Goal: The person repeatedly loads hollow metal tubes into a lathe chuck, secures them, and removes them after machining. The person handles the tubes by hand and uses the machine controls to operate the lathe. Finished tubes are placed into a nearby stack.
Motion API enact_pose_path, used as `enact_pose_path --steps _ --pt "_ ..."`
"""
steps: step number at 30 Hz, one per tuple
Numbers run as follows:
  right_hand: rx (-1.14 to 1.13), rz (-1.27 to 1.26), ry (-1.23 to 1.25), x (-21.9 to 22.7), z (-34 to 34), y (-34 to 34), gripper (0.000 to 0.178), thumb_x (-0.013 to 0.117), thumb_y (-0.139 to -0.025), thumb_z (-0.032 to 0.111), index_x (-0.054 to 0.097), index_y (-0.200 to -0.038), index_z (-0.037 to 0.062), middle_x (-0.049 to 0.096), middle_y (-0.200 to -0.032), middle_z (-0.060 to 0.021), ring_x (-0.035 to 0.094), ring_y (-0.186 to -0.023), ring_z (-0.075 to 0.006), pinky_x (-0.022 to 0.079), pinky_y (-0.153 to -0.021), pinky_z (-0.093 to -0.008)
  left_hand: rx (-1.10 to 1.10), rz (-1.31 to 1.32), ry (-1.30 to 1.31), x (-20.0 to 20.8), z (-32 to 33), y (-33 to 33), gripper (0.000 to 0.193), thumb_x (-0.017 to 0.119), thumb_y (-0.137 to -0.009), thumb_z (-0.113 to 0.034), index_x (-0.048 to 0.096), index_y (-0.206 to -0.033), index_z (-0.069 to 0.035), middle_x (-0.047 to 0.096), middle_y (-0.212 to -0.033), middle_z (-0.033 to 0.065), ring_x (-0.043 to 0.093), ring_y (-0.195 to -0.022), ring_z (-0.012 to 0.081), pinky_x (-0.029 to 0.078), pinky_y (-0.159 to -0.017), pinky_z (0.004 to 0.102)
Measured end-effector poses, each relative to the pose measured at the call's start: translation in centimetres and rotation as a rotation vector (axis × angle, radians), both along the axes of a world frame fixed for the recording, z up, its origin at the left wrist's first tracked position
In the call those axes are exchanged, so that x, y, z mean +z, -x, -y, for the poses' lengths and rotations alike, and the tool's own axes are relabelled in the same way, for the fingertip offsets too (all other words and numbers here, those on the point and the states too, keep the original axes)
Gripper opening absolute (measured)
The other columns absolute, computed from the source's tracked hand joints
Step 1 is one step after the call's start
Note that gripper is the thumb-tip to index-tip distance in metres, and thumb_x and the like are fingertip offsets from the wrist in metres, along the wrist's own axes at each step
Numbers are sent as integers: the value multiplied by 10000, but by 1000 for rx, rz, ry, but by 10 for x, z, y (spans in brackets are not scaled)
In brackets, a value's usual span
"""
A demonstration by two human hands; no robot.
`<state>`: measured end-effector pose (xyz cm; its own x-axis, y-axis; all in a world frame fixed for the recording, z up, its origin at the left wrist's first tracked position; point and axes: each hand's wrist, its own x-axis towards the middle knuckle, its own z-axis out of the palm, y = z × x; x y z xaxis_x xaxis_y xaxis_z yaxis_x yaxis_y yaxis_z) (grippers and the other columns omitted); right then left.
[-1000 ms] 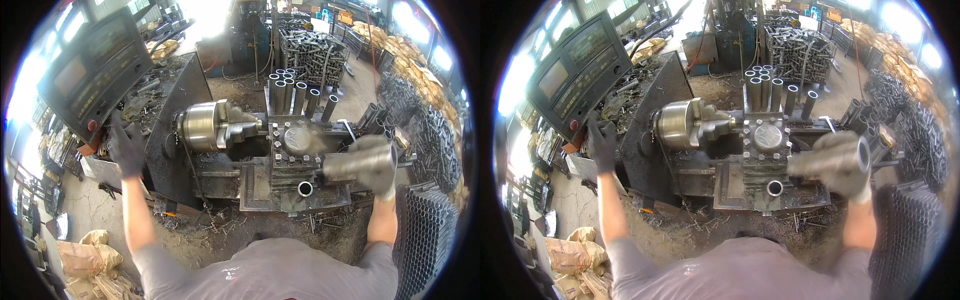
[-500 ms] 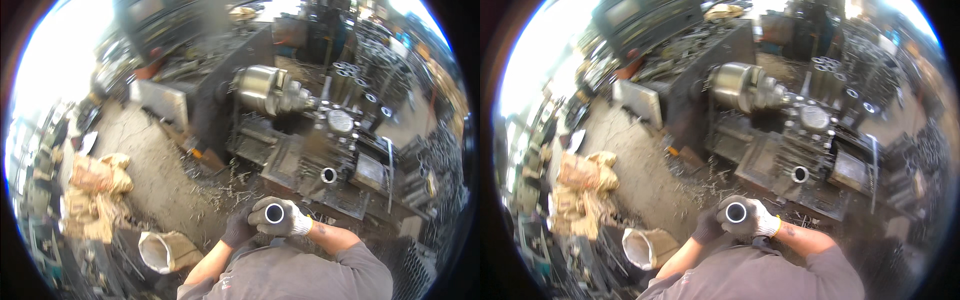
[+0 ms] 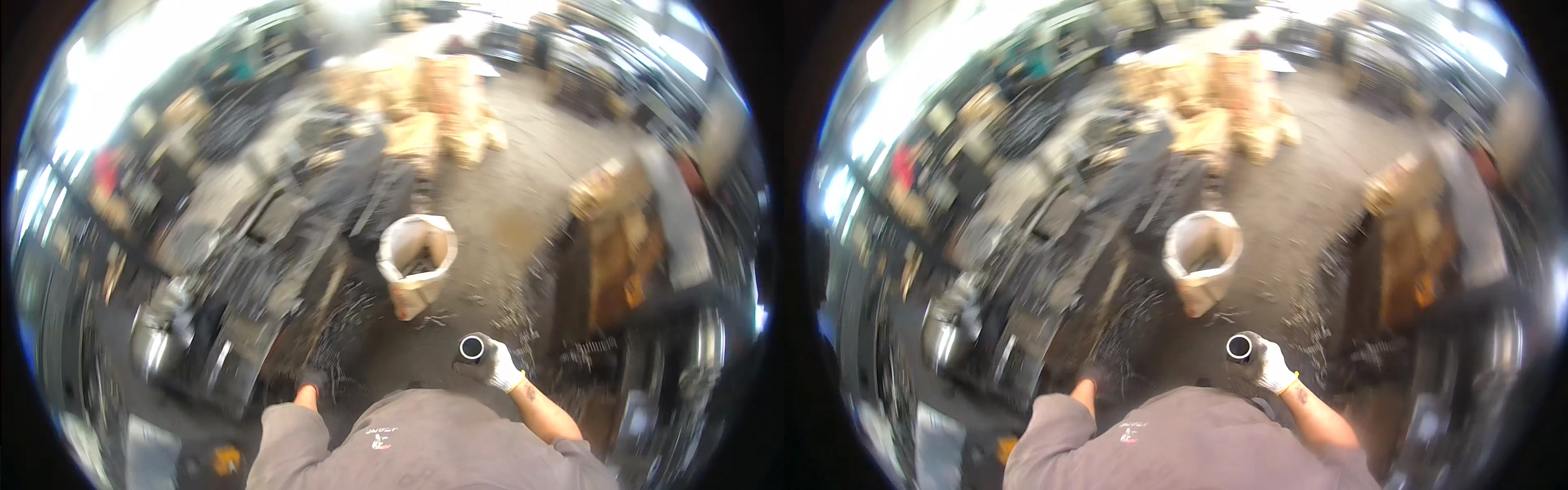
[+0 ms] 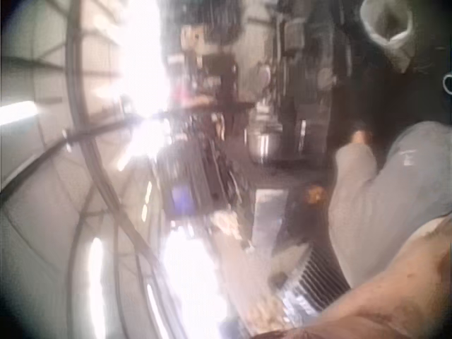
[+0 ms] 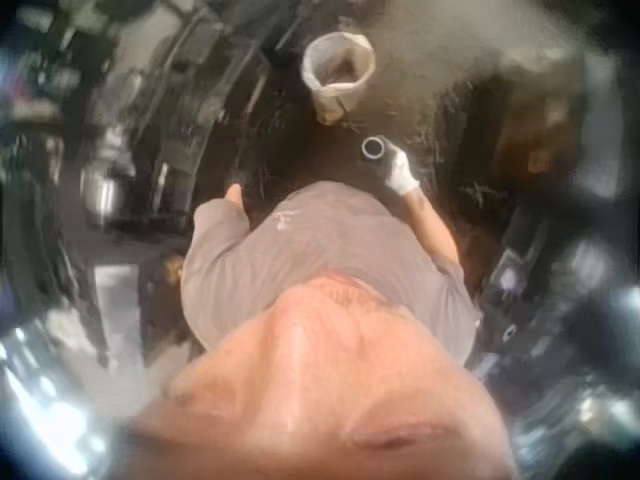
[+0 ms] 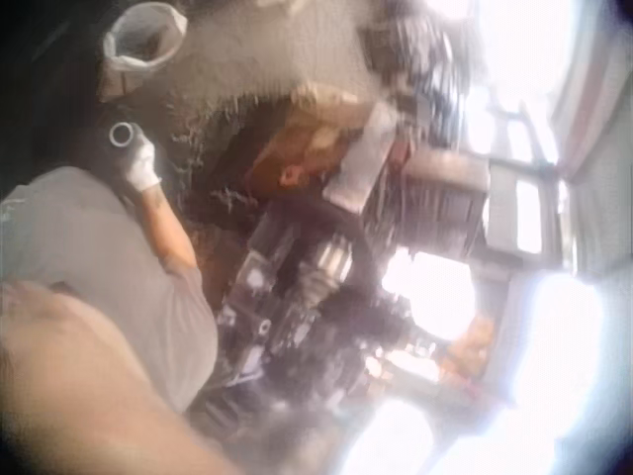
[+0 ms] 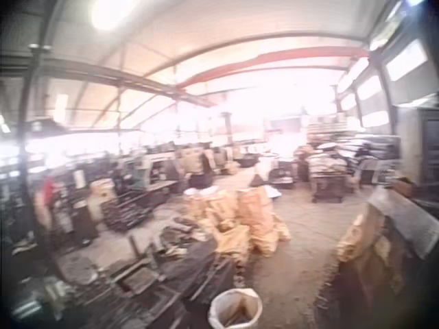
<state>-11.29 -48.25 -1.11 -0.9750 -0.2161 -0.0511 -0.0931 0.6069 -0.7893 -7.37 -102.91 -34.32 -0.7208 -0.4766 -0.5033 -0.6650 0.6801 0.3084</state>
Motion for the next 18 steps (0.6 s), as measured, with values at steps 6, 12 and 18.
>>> enact_pose_path --steps 6,12,18 --pt "538 -32 1 11 139 86 511 913 -775 297 711 -1185 69 776 -1050 -168 772 -963 -330 619 -871 -430 59 234 91 -5 58 -168 468 513 -1064 -342 702 -1388 -63 661 -1464 187 671 -1289 339 549 -1020 441" --pt "882 -164 92 43 288 170 543 907 -778 282 699 -1238 82 777 -1098 -180 771 -1031 -349 619 -888 -443 293 375 -14 30 -64 -291 478 523 -1062 -387 711 -1352 -57 655 -1473 197 663 -1293 369 542 -1017 468" --pt "1056 -130 129 34 420 245 536 859 -786 271 703 -1267 96 779 -1095 -201 769 -1044 -369 618 -900 -440 1533 101 241 97 -106 -279 542 502 -1073 -479 717 -1337 -58 639 -1494 220 661 -1318 359 538 -1029 494"
